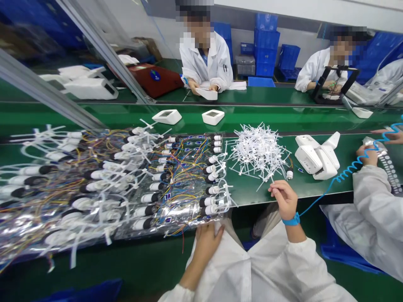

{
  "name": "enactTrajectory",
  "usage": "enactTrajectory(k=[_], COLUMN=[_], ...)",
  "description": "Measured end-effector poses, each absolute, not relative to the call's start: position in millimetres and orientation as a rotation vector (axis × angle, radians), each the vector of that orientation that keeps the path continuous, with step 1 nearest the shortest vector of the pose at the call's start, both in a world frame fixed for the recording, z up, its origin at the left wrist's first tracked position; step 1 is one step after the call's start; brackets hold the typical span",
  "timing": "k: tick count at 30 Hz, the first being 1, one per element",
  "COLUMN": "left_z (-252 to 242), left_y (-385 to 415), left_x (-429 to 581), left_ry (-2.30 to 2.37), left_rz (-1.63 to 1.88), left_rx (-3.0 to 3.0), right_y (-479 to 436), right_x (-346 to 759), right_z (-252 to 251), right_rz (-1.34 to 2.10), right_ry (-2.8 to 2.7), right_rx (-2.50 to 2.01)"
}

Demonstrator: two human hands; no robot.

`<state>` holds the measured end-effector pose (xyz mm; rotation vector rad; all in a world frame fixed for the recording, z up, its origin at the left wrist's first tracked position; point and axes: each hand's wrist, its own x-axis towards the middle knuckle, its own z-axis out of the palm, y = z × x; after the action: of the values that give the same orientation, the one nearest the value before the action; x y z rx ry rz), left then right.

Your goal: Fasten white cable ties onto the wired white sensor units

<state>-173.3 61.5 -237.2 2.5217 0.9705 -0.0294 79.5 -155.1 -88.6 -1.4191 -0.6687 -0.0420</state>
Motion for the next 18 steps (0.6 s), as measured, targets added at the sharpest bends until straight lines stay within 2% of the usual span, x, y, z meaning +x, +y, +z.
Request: enactTrajectory(k=[4,9,13,18], left_z=[-209.8,-149.5,-101.2,-69.7], left_y=[39.3,-14.0,-38.9,-52.3], left_x=[-173.1,-142.2,-78.8,19.3], left_ry=[0.638,0.245,-0.081,-0.161], left_rz=[0.231,0.302,0.393,0.358], left_rx=[2.252,1.981,2.006,2.035], right_y=[-182.0,-212.1,-219.7,-225.5], right_x=[73.1,76.0,85.9,86.4], right_z=[-87.6,-85.3,-80.0,-74.2], right_rz=[-0.106,-0.205,-0.211,-0.183], right_ry=[-0.616,-0.517,-0.399,-0.215], right_rx=[-1.411,-1.492,-1.636,-1.729])
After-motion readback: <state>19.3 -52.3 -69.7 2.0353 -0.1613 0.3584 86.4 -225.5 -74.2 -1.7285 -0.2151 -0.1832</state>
